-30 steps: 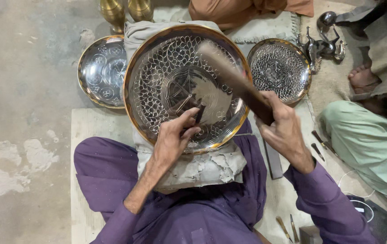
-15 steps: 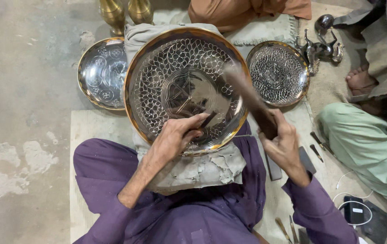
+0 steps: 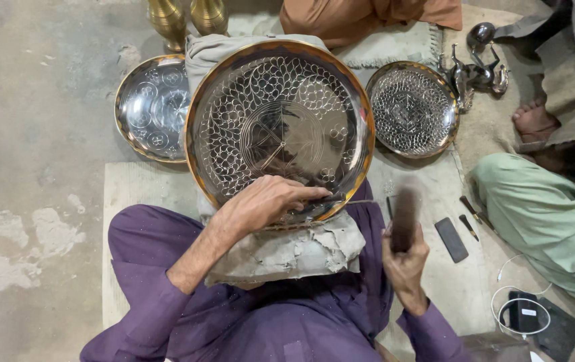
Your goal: The person sits on the floor with a large decorative metal tray on a cloth pad on their lap. They hold a small chisel against the tray's surface with one hand and strike it with a wooden mallet held in the other hand, repeatedly hammering to engrave an ornamental pattern into the metal, repositioning the chisel across the design as they work.
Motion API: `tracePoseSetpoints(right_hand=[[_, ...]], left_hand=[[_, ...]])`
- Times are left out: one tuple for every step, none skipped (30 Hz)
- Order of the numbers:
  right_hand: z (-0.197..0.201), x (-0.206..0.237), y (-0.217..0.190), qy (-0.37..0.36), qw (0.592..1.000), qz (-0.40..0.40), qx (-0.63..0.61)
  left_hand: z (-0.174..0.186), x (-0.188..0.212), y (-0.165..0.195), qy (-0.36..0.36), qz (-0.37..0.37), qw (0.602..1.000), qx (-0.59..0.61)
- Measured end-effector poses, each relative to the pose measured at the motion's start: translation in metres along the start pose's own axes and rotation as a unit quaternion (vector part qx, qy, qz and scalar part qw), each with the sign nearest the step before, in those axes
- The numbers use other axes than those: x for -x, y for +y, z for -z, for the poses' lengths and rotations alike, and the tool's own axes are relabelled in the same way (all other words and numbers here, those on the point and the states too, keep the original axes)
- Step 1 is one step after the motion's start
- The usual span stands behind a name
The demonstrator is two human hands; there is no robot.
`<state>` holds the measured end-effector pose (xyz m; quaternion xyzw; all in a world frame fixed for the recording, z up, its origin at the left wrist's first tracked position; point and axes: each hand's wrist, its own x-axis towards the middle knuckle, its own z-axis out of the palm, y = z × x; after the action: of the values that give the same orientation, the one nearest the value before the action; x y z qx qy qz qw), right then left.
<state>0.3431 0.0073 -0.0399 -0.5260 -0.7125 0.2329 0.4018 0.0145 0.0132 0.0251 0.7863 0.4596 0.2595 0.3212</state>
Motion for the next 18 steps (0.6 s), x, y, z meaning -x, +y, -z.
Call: tracePoseSetpoints(right_hand=[[0.001,0.002,0.001,-0.04,0.996,-0.006,0.083],[0.003,0.003,0.001,-0.079,0.983,-0.013,0.165],[0.006,0.003,0.001,-0.118,0.962,-0.018,0.246],[0.009,0.002,0.001,-0.102,0.965,-0.015,0.24],[0.013,0.0,0.0,-0.084,0.968,-0.016,0.234],[0.016,-0.004,-0.001,-0.068,0.971,-0.01,0.229],[0.019,-0.01,-0.002,-0.086,0.976,-0.04,0.194],[0.021,-0.015,-0.005,-0.103,0.979,-0.073,0.159],[0.023,-0.021,-0.008,-0.121,0.979,-0.107,0.125],[0.023,-0.027,-0.013,-0.122,0.984,-0.088,0.1],[0.024,-0.034,-0.018,-0.122,0.987,-0.068,0.075],[0.024,-0.042,-0.025,-0.123,0.99,-0.048,0.048],[0.024,-0.05,-0.032,-0.127,0.991,-0.008,0.051],[0.024,-0.059,-0.04,-0.13,0.99,0.03,0.055],[0.025,-0.067,-0.049,-0.131,0.987,0.069,0.059],[0.027,-0.076,-0.058,-0.139,0.982,0.101,0.073],[0.028,-0.084,-0.067,-0.147,0.976,0.134,0.088],[0.028,-0.091,-0.076,-0.154,0.969,0.166,0.103]], left_hand=[[-0.001,0.001,0.001,0.003,0.004,1.0,-0.012],[-0.001,0.004,0.002,0.004,0.007,1.0,-0.024],[-0.002,0.006,0.003,0.019,0.022,0.999,-0.045],[-0.003,0.01,0.004,0.031,0.035,0.997,-0.066],[-0.005,0.014,0.005,0.04,0.045,0.994,-0.086],[-0.008,0.019,0.006,0.122,0.051,0.99,-0.045],[-0.012,0.026,0.009,0.205,0.058,0.977,-0.004],[-0.016,0.031,0.01,0.282,0.063,0.956,0.037],[-0.021,0.034,0.011,0.301,0.104,0.945,0.079],[-0.027,0.036,0.011,0.32,0.147,0.928,0.121],[-0.031,0.036,0.011,0.338,0.188,0.908,0.161],[-0.036,0.036,0.011,0.348,0.191,0.905,0.156],[-0.04,0.035,0.011,0.358,0.193,0.901,0.149],[-0.042,0.034,0.01,0.366,0.193,0.899,0.143],[-0.045,0.034,0.01,0.371,0.193,0.896,0.149],[-0.047,0.035,0.011,0.374,0.192,0.894,0.155],[-0.048,0.035,0.011,0.377,0.19,0.892,0.162],[-0.049,0.035,0.011,0.383,0.18,0.893,0.155]])
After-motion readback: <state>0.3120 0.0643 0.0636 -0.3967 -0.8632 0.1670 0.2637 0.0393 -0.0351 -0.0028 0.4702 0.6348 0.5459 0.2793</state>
